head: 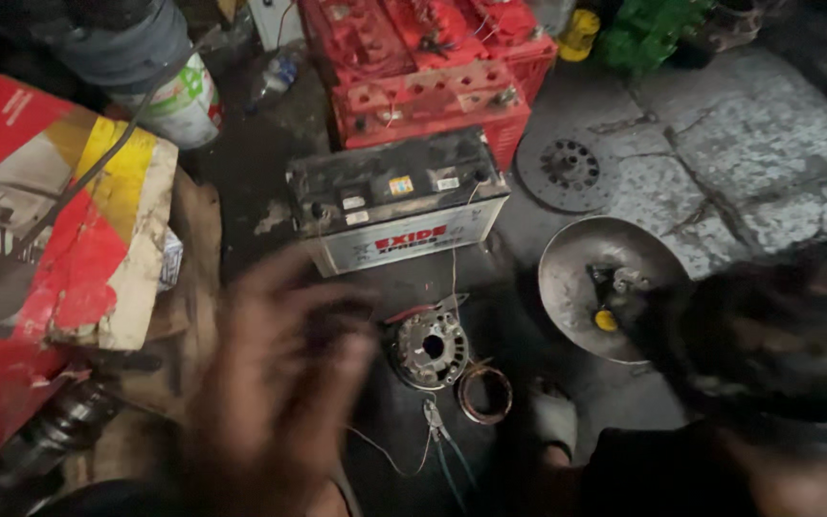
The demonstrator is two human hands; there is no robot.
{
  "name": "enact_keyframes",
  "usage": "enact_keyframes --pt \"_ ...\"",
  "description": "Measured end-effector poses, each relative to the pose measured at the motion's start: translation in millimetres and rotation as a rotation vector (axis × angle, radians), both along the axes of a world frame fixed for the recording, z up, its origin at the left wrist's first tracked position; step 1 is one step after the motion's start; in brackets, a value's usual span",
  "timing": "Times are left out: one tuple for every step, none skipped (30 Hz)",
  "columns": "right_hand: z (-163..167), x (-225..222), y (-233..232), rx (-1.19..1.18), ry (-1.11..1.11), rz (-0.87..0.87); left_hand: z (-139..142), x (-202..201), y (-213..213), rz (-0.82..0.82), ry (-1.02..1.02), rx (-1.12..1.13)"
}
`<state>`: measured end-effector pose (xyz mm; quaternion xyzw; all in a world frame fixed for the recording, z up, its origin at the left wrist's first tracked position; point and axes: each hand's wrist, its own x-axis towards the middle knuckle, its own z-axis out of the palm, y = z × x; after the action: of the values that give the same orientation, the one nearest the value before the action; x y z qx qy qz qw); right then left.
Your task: The person is sitting on the floor in a workshop, holding and manipulating a mechanical part, possibly a starter motor. They rotate the part, inspect its internal components, and use a tool to adjust or clean it. The person also handles a battery and other small components.
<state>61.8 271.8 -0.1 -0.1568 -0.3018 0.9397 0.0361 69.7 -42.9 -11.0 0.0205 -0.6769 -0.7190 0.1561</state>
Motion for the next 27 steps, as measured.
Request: enact_keyframes --pt "0.9 -9.4 -3.4 0.001 0.027 0.041 7.1 -7.2 12.8 -0.102 -0.026 -0.03" --pt "1.1 -23.7 -6.7 -0.017 0.073 0.099 12.9 -12.9 22.2 -0.201 -0.054 -0.063" --pt "0.4 -36.5 -11.2 -0.031 0.105 0.148 16.0 -16.6 32.3 -0.226 0.002 -0.112" --pt "-2.1 -49.4 -16.0 -0.038 0.134 0.204 16.1 -21.2 44.6 -0.255 0.063 -0.155" --pt "-8.0 -60.1 -23.2 -0.038 0.14 0.257 13.6 -25.7 55.1 -0.285 0.126 -0.195" --pt "-13.8 -65.0 -27.9 -0.037 0.139 0.295 8.8 -28.7 62.9 -0.278 0.153 -0.24" --pt "-22.9 -68.5 -33.6 -0.001 0.07 0.277 1.8 -30.5 69.2 -0.27 0.179 -0.286" --pt "-33.9 -68.3 -38.4 0.101 -0.099 0.144 -7.6 -32.7 73.3 -0.259 0.198 -0.33" --pt "-45.3 -64.2 -40.8 0.133 -0.174 0.13 -18.3 -33.6 74.8 -0.292 0.122 -0.272" --pt "-59.8 -57.9 -44.0 0.163 -0.258 0.123 -30.4 -33.1 75.1 -0.318 0.035 -0.213" --pt "-73.4 -50.8 -44.8 0.206 -0.356 0.154 -42.4 -32.4 74.6 -0.343 -0.053 -0.153" --pt "-86.7 -45.7 -44.1 0.244 -0.455 0.188 -54.5 -31.1 73.1 -0.349 -0.168 -0.097" --pt "-101.1 -41.4 -45.7 0.203 -0.621 0.185 -65.9 -28.7 70.9 -0.356 -0.287 -0.045" --pt "-114.9 -36.0 -48.3 0.16 -0.785 0.176 -76.7 -27.0 69.4 -0.367 -0.403 0.009" --pt "-126.3 -31.9 -48.3 0.118 -0.945 0.163 -86.7 -27.3 66.8 -0.355 -0.456 -0.119" --pt "-137.9 -29.6 -48.2 0.134 -0.978 0.202 -95.6 -27.9 62.3 -0.344 -0.504 -0.246" --pt "-150.0 -27.8 -49.3 0.154 -1.012 0.243 -103.0 -27.4 58.4 -0.331 -0.551 -0.37" --pt "-161.5 -25.6 -48.5 0.175 -1.045 0.286 -109.3 -27.2 54.6 -0.363 -0.628 -0.377" --pt "-173.6 -22.8 -46.9 0.247 -1.119 0.329 -114.6 -27.7 50.0 -0.393 -0.706 -0.384" --pt "-187.4 -19.2 -45.3 0.321 -1.194 0.375 -118.7 -26.8 46.0 -0.421 -0.785 -0.388" --pt "-202.1 -15.5 -42.6 0.395 -1.263 0.424 -121.7 -26.1 41.4 -0.446 -0.808 -0.388" --pt "-218.7 -10.8 -40.6 0.358 -1.2 0.44 -123.9 -25.3 37.1 -0.469 -0.83 -0.389" --pt "-236.9 -5.4 -40.5 0.319 -1.136 0.455 -125.3 -24.2 34.7 -0.493 -0.85 -0.39" --pt "-254.2 -0.6 -39.6 0.279 -1.07 0.467 -125.8 -23.0 33.8 -0.509 -0.879 -0.431" --pt "-269.7 4.2 -38.5 0.282 -1.095 0.493 -125.5 -21.1 33.4 -0.527 -0.907 -0.473" --pt "-282.2 9.4 -37.7 0.285 -1.121 0.517 -124.4 -19.9 33.5 -0.548 -0.935 -0.515" --pt "-290.5 15.2 -36.0 0.289 -1.148 0.542 -122.7 -19.1 33.4 -0.577 -0.964 -0.542"
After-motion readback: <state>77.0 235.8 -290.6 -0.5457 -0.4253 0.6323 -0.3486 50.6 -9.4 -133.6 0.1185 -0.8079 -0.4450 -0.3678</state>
